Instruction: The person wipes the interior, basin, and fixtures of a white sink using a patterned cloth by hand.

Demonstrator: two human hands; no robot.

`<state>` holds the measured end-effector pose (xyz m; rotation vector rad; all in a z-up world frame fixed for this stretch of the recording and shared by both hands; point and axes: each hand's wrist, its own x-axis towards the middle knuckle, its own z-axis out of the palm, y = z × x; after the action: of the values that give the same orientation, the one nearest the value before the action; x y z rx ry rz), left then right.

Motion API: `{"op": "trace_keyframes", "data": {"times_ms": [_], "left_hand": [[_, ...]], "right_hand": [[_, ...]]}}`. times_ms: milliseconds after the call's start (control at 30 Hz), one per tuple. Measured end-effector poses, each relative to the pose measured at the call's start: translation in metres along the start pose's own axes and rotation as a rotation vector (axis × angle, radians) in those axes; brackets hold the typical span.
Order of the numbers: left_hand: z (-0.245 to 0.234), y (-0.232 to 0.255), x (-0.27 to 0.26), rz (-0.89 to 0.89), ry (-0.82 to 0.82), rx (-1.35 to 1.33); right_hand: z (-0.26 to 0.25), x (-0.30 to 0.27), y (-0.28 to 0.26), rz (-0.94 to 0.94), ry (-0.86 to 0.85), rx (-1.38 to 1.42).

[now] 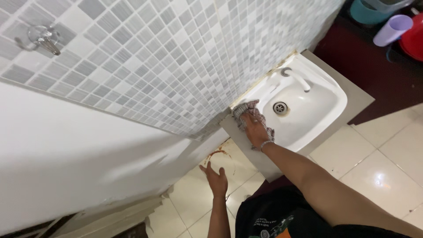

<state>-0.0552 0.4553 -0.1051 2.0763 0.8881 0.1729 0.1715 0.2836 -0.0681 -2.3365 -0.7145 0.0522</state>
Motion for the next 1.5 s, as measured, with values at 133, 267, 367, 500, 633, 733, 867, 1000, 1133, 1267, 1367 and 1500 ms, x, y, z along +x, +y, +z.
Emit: {"op": "trace_keyframes", "data": {"times_ms": [133, 267, 367, 500, 633, 733, 867, 1000, 1133, 1267, 1367, 1500], "left_hand": [[0.001, 0.046, -0.003, 0.160, -0.026, -0.017], [0.011, 0.096, -0.016, 0.381, -0.090, -0.018], [0.032, 0.124, -0.019, 0.563, -0.175, 0.036], [0.081, 0.139, -0.017, 0.808, -0.368, 0.163], [0.125, 0.157, -0.001, 0.897, -0.360, 0.549], [0.147, 0.180, 0.031, 0.690, -0.396, 0.729], [0.165, 0.201, 0.082, 0.646, -0.298, 0.854], [0.171, 0.227, 0.116, 0.747, -0.333, 1.067], [0.185, 0.266, 0.148, 0.733, -0.571, 1.033], [0.215, 0.289, 0.186, 0.926, -0.614, 0.947], [0.232, 0.294, 0.200, 1.020, -0.608, 0.853], [0.238, 0.291, 0.203, 1.096, -0.512, 0.779]], "right_hand": [[-0.011, -0.041, -0.002, -0.044, -0.112, -0.320], [-0.050, -0.075, -0.022, 0.100, -0.353, -0.300], [-0.066, -0.093, -0.025, 0.159, -0.254, -0.145], [-0.076, -0.121, 0.011, 0.299, 0.043, 0.000], [-0.099, -0.145, 0.069, 0.378, 0.187, -0.099], [-0.130, -0.139, 0.115, 0.439, 0.200, -0.133], [-0.164, -0.106, 0.164, 0.421, 0.293, -0.195], [-0.199, -0.048, 0.205, 0.365, 0.279, -0.251], [-0.228, 0.018, 0.243, 0.215, 0.189, -0.398], [-0.241, 0.060, 0.268, 0.257, -0.083, -0.380], [-0.231, 0.071, 0.280, 0.392, -0.081, -0.299], [-0.217, 0.069, 0.283, 0.364, 0.022, -0.316]]}}
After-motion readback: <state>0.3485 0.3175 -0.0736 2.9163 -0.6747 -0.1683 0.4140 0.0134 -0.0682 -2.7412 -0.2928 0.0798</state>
